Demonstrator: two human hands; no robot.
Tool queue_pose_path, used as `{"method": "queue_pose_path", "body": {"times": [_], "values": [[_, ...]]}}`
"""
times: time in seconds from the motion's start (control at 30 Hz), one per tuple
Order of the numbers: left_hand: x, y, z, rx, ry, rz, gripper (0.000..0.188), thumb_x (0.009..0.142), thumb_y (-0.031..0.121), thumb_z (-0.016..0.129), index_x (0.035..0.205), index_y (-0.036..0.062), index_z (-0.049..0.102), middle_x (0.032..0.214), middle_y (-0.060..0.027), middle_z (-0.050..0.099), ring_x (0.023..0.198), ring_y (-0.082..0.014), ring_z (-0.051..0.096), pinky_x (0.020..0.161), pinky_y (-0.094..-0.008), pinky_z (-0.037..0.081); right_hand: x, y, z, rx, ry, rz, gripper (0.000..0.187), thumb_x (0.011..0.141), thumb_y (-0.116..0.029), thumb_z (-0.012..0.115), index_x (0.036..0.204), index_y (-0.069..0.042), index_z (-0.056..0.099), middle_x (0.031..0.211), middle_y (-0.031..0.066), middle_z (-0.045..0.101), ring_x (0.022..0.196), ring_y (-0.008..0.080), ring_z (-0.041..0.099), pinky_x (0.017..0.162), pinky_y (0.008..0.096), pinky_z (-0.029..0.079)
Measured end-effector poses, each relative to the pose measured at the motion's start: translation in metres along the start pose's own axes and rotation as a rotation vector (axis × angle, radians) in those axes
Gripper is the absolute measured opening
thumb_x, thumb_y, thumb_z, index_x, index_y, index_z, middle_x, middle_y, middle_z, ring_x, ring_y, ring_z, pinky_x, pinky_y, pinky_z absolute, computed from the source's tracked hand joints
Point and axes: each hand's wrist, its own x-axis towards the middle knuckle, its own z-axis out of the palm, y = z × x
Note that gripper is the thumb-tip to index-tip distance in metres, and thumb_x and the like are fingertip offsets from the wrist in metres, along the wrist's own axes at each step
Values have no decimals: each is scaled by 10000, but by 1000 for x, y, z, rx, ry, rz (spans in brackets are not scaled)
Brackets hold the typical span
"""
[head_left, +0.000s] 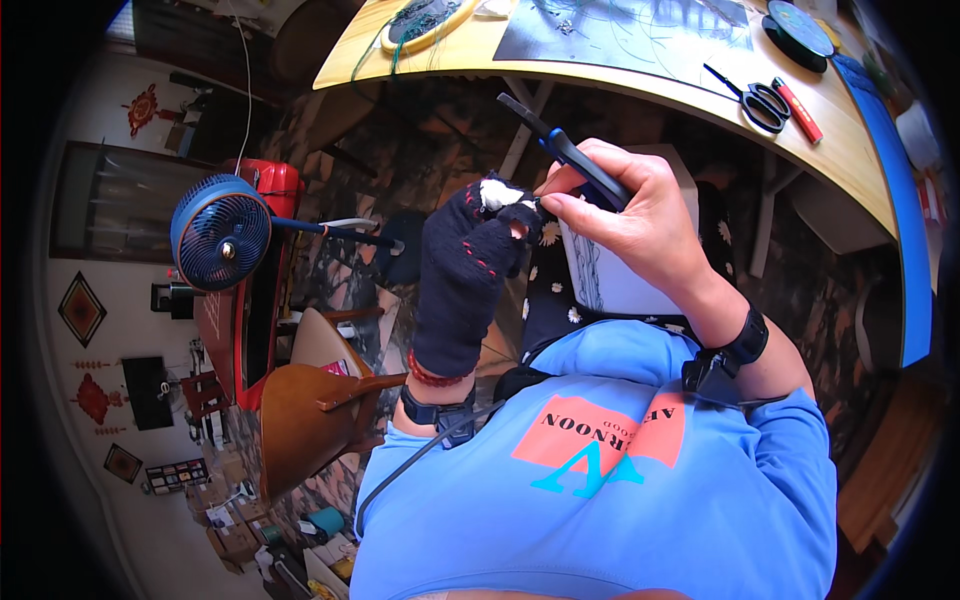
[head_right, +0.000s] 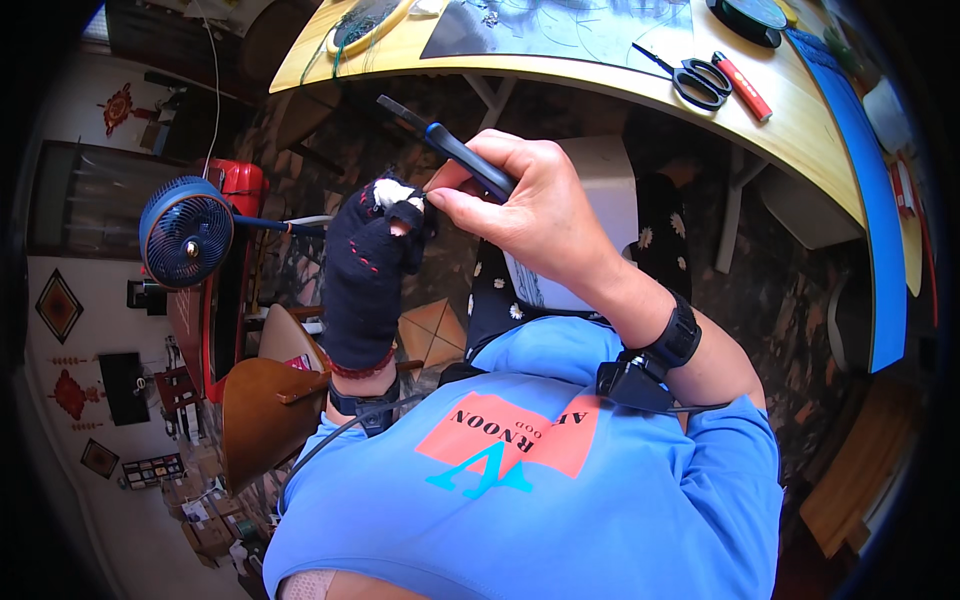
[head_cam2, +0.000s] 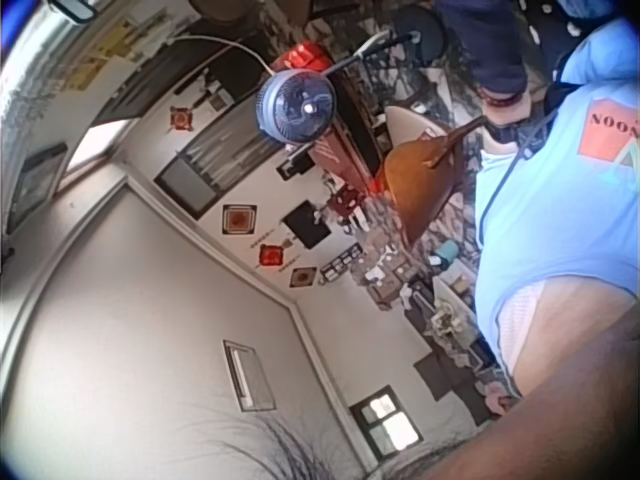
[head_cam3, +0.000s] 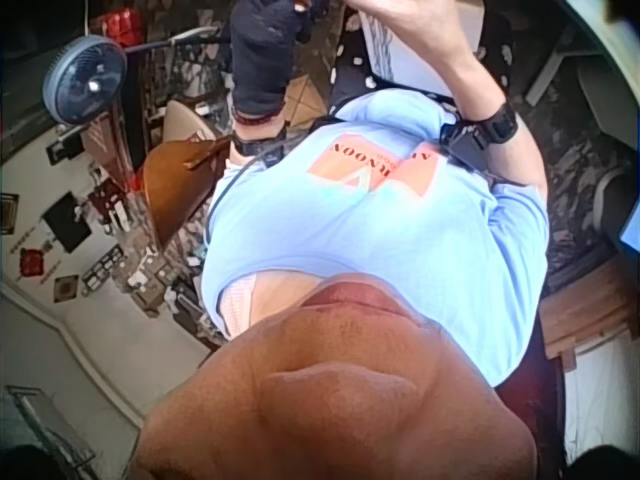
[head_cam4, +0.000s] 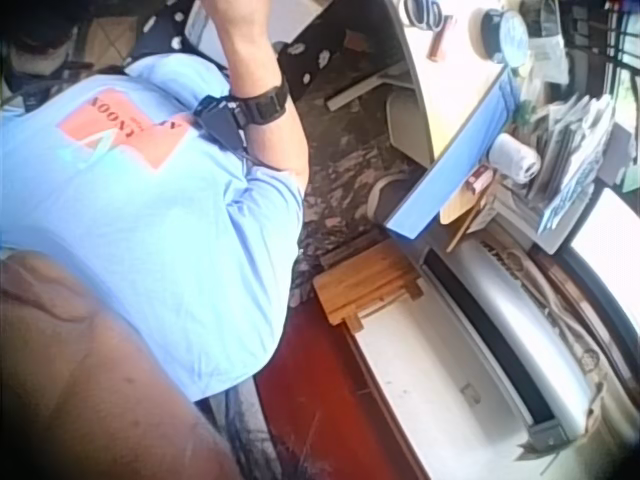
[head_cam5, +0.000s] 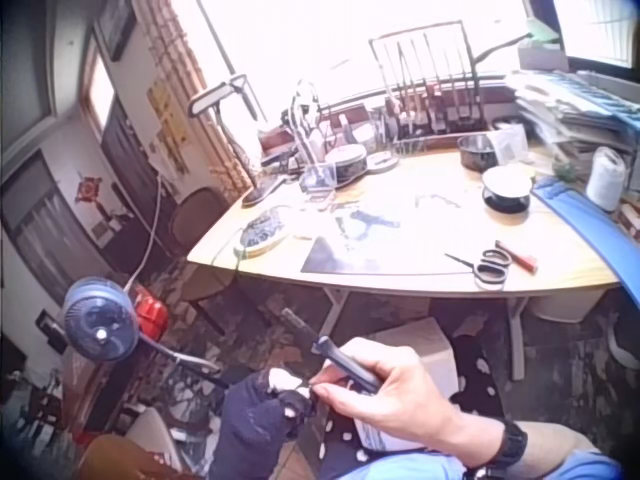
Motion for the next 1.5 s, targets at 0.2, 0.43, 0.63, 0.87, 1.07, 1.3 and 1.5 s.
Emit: {"method": "queue_pose_path", "body": {"times": [0.2, 0.43, 0.63, 0.87, 1.07, 1.3, 1.5], "values": [[1, 0, 6, 97, 9, 94, 58, 900, 77, 666, 922, 23, 674, 772, 4, 630, 695, -62, 557, 618, -222, 442, 0, 3, -1, -45, 12, -17, 114, 801, -80, 746, 857, 15, 719, 777, 27, 607, 653, 75, 557, 565, 234, 427], [2, -3, 8, 144, 21, 83, 58, 896, 74, 671, 904, 17, 662, 762, 1, 622, 702, -74, 573, 619, -235, 456, -1, -1, 0, -195, 35, -62, 93, 768, -53, 717, 801, 25, 678, 769, 66, 594, 659, 139, 582, 587, 294, 460], [8, -6, 3, -29, -74, -131, 117, 919, 159, 638, 885, 49, 656, 742, 6, 606, 628, -62, 524, 563, -215, 402, 0, 6, 0, -266, 32, -161, 93, 757, -50, 685, 768, 30, 638, 748, 111, 558, 653, 224, 572, 594, 328, 452], [4, -9, 11, -223, -6, -242, 181, 957, 269, 588, 931, 96, 635, 758, 27, 589, 629, -45, 509, 554, -192, 382, -1, 14, -1, -259, 24, -127, 148, 789, -95, 668, 788, 41, 610, 737, 120, 533, 644, 242, 533, 599, 348, 433], [8, -19, 3, -296, -75, -358, 199, 957, 299, 593, 977, 106, 640, 783, 23, 603, 643, -36, 519, 561, -176, 390, -3, 17, -2, -233, 37, -138, 173, 812, -116, 674, 812, 47, 613, 728, 112, 533, 636, 215, 522, 591, 341, 422], [7, -10, 10, 139, -51, -30, 164, 881, 183, 720, 963, 54, 662, 832, -34, 656, 697, -80, 601, 602, -224, 468, -5, 20, -6, -174, 12, 84, 160, 865, -131, 665, 829, 11, 602, 709, 12, 545, 644, 69, 496, 583, 245, 400], [6, -18, 19, 542, 129, 426, 195, 825, 80, 757, 1002, 31, 693, 869, -91, 689, 748, -161, 676, 650, -281, 527, -6, 22, -6, -194, 25, 121, 189, 870, -156, 673, 819, 14, 607, 690, 12, 533, 632, 69, 487, 573, 244, 388]]}}
